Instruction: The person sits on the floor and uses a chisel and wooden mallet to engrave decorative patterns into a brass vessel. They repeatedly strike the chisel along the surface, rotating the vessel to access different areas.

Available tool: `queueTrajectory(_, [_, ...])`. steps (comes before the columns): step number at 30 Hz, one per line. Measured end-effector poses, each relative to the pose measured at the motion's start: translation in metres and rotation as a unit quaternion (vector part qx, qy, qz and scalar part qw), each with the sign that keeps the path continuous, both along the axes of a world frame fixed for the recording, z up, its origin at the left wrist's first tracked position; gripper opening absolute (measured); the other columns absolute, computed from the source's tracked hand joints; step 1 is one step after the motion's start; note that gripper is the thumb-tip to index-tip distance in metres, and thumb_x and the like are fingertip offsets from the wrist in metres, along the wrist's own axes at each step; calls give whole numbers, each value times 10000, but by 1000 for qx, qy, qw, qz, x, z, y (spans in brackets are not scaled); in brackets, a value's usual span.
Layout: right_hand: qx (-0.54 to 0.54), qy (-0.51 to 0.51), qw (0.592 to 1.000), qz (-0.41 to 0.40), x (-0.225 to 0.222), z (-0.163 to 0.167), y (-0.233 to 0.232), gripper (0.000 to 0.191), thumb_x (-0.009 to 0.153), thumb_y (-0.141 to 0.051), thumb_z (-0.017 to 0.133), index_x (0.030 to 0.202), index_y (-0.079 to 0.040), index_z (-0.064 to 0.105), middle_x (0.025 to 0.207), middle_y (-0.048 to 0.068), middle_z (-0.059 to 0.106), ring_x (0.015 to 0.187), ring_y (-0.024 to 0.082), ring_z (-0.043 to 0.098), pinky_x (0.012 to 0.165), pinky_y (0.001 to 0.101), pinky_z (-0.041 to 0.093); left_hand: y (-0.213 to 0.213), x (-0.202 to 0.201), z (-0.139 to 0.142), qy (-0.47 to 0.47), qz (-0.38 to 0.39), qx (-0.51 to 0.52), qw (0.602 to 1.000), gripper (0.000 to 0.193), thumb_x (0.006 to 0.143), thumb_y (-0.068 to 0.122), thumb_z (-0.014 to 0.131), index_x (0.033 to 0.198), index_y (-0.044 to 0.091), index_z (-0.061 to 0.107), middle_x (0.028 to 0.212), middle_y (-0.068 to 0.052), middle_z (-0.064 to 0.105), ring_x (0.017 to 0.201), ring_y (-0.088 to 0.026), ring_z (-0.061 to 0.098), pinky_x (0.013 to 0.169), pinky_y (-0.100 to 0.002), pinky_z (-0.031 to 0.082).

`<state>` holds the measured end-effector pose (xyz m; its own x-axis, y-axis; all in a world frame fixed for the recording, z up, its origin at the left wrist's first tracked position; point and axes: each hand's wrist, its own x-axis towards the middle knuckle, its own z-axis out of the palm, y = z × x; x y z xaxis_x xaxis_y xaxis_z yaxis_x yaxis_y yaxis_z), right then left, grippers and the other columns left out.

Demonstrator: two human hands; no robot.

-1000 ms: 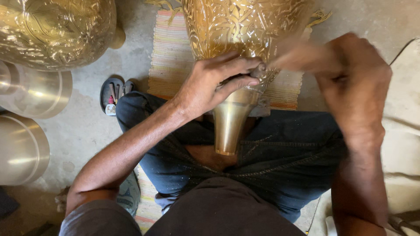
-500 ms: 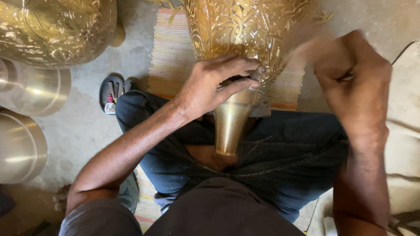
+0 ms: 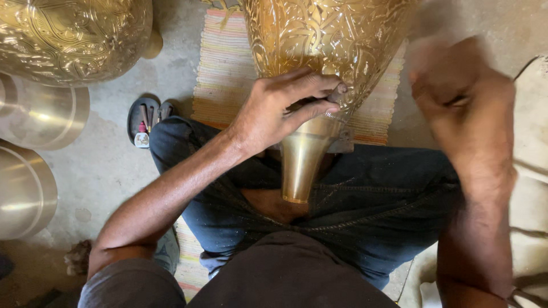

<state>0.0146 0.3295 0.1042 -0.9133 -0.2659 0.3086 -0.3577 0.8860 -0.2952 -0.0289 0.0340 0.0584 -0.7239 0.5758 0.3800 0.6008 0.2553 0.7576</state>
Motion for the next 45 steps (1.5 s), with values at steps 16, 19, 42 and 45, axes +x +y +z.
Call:
queueTrajectory(16, [206,93,974,23,-3,19,-19,262,759,-83,860,938,-25,678,823,96,736,726,227,731,732,426,608,-2,-3,-8,19,3,-4,1000,329,965,181,806,1251,63,693,1210,-121,721,1047,-221,764,918,-346,671])
queueTrajectory(19, [-37,-30,999,-21,-3,15,-18,183,1029,-100,775,1138,-28,645,1060,93,705,964,176,720,845,342,611,-1,-4,-15,8,-10,28,1000,287,999,157,788,1262,94,691,1226,-100,729,1072,-209,775,929,-323,695])
queueTrajectory(42, [41,-28,999,0,-7,29,-33,162,980,19,788,1077,-26,667,961,121,705,861,228,711,768,350,583,-9,-4,-17,-16,12,21,1000,349,975,220,785,1276,77,681,1167,-74,754,1043,-197,782,936,-355,678])
queueTrajectory(45, [143,53,988,15,-9,30,-31,231,838,18,821,1031,-17,699,875,130,714,777,254,698,730,385,576,-7,-5,-21,-9,12,24,1000,335,980,220,783,1270,85,683,1153,-74,757,1052,-196,785,936,-349,682])
